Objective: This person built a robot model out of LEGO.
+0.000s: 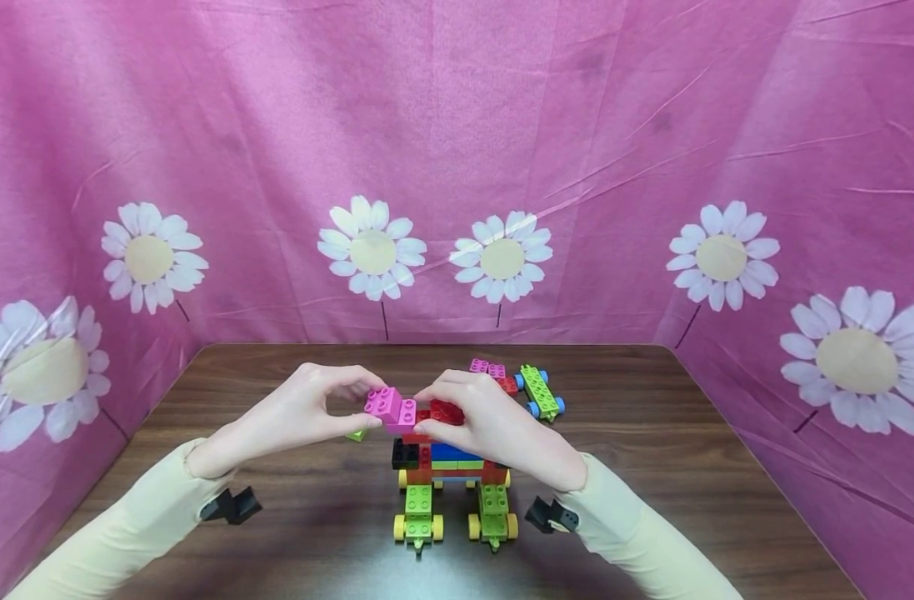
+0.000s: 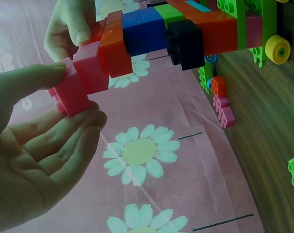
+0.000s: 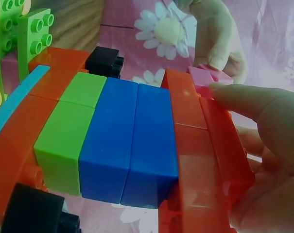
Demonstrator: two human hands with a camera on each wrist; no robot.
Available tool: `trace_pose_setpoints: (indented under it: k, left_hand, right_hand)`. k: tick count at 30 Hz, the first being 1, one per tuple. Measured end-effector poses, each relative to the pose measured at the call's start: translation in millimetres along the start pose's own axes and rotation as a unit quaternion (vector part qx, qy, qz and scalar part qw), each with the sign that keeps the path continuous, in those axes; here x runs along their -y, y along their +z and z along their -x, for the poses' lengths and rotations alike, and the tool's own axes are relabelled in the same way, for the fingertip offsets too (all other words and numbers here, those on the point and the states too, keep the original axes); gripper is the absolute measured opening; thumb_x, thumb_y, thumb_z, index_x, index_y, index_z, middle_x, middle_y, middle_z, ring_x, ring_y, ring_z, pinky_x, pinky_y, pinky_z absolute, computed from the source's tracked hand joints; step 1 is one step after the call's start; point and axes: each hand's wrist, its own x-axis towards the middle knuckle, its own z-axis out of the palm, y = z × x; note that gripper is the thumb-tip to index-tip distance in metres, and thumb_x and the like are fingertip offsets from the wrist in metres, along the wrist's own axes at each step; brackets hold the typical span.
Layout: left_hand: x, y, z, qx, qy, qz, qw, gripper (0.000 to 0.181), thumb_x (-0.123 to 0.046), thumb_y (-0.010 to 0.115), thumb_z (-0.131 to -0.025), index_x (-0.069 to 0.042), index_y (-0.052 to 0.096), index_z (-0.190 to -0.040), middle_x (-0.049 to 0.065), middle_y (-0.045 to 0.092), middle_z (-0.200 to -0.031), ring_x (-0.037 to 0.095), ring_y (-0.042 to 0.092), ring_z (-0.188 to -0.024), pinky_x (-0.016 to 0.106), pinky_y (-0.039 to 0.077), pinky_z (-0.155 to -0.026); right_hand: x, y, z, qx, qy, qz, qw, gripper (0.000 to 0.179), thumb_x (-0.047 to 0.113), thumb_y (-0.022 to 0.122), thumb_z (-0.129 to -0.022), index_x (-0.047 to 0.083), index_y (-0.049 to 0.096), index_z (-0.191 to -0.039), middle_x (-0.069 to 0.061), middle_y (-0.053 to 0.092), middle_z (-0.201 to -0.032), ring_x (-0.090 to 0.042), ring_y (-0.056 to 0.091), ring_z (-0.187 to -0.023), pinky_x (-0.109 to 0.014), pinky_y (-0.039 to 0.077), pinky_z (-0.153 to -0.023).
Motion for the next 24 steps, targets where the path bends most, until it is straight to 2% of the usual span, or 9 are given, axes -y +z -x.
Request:
trace_pose_setpoints:
  k: [6,12,19,24]
  left_hand:
    - [-0.8,1.0,-0.2,-0.006,0.008,-0.009,0.9999,0.025,-0.02,0.078,-0.085,-0.013,0.07,-0.107,-0.003,0.075,-0.096,0.004,0.069,-0.088,0.025,0.059,-0.083]
    - [-0.6,3.5,0.4,-0.027,0.045,-0.041,0.9978,0.025,-0.017,0.079,-0.083,-0.013,0.071,-0.107,-0.003,0.076,-0.096,0.003,0.069,-0.085,0.024,0.059,-0.079]
    - [-1.3,5.6,-0.7,-0.051,0.088,-0.084,0.9913,0.026,-0.014,0.079,-0.081,-0.01,0.071,-0.105,-0.002,0.075,-0.094,0.006,0.069,-0.085,0.029,0.059,-0.076]
    - [-4.3,7.6,-0.9,-0.062,0.106,-0.127,0.9842,0.026,-0.015,0.078,-0.08,-0.008,0.071,-0.104,-0.001,0.074,-0.092,0.009,0.068,-0.084,0.027,0.057,-0.077]
  right_hand:
    - [0.7,1.3,0.0,-0.001,0.016,-0.009,0.9998,0.027,0.022,0.078,-0.086,0.012,0.073,-0.111,0.003,0.073,-0.098,-0.006,0.065,-0.086,-0.018,0.055,-0.072]
    - [2.2,1.0,-0.3,-0.002,0.015,-0.008,0.9999,0.026,0.021,0.078,-0.086,0.012,0.073,-0.11,0.002,0.073,-0.098,-0.007,0.066,-0.087,-0.019,0.056,-0.074]
    - [3.6,1.1,-1.4,-0.004,0.012,-0.007,0.9999,0.026,0.021,0.077,-0.086,0.012,0.073,-0.11,0.002,0.073,-0.098,-0.008,0.067,-0.087,-0.019,0.057,-0.075]
    - [3.1,2.0,-1.2,-0.004,0.011,-0.008,0.9999,0.025,0.021,0.077,-0.087,0.012,0.073,-0.109,0.002,0.073,-0.098,-0.008,0.067,-0.087,-0.019,0.057,-0.074]
